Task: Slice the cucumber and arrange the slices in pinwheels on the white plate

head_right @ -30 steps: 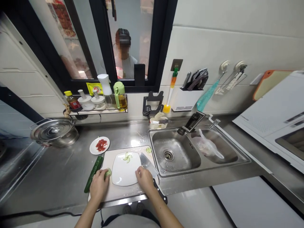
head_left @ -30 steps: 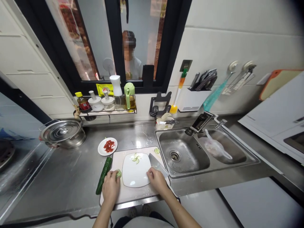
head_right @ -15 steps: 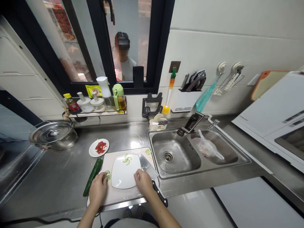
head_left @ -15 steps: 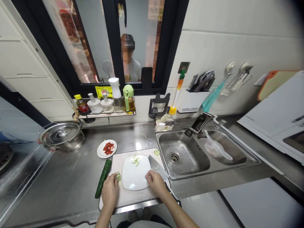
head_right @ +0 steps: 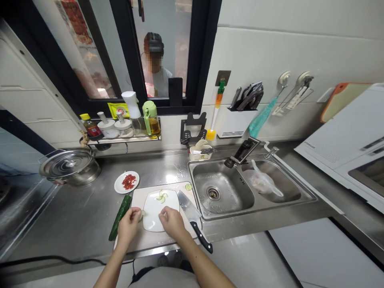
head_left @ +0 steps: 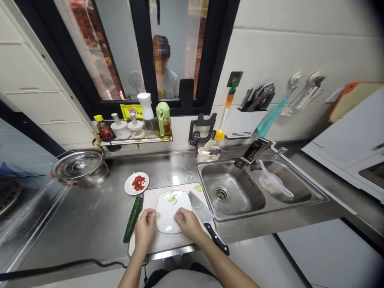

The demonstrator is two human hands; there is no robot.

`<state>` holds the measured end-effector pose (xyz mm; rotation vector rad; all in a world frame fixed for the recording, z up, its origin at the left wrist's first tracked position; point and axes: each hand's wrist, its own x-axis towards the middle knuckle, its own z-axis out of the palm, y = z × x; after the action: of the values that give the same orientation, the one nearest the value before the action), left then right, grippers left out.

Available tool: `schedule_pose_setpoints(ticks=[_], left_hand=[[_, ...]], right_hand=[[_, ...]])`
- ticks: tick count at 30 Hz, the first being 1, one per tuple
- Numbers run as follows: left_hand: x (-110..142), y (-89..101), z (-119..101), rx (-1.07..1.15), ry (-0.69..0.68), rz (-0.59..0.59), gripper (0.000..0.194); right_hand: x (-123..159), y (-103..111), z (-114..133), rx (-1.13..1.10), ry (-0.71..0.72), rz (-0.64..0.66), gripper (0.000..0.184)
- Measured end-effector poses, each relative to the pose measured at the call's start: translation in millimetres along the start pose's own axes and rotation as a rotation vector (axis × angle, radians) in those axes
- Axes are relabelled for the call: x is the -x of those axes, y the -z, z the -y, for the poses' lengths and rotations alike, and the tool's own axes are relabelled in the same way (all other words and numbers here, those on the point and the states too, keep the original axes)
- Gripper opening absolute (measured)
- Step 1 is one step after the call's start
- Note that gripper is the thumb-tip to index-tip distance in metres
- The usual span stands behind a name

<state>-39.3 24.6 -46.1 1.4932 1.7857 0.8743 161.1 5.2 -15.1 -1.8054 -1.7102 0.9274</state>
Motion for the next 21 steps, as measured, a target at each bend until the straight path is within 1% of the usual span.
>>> schedule_pose_setpoints(ticks=[3, 4, 5, 9, 11, 15, 18, 21], left_hand=[[0, -9.5, -19, 0.243, -0.041, 0.120, 0.027], [-1, -11.9, -26, 0.303, -0.047, 0.165, 0.029], [-1, -13.6, -31, 0.354, -0.043, 0.183, 0.031], [-3, -12.7, -45, 0.494, -0.008, 0.198, 0.040], [-2, -10.1, -47, 0.545, 0.022, 0.222, 0.043], [1, -8.0, -48, 0.654, 0.124, 0.290, 0.047], [2, -9.2, -50, 0.653, 0.150, 0.308, 0.043], [2, -10.3, -52, 0.621, 0.111, 0.312, 0.039]], right_hand=[[-5, -7, 17, -0.098, 0.130, 0.044, 0.018], [-6, -9, 21, -0.130, 0.161, 0.053, 0.018], [-8, -11, 24, -0.162, 0.177, 0.052, 0.017], [-13, -12, 28, -0.276, 0.135, -0.011, 0.019], [-13, -10, 28, -0.304, 0.112, -0.027, 0.020], [-10, -5, 26, -0.309, 0.072, -0.054, 0.020], [-9, 1, 26, -0.324, 0.080, -0.042, 0.017], [-10, 7, 25, -0.355, 0.072, -0.032, 0.017]])
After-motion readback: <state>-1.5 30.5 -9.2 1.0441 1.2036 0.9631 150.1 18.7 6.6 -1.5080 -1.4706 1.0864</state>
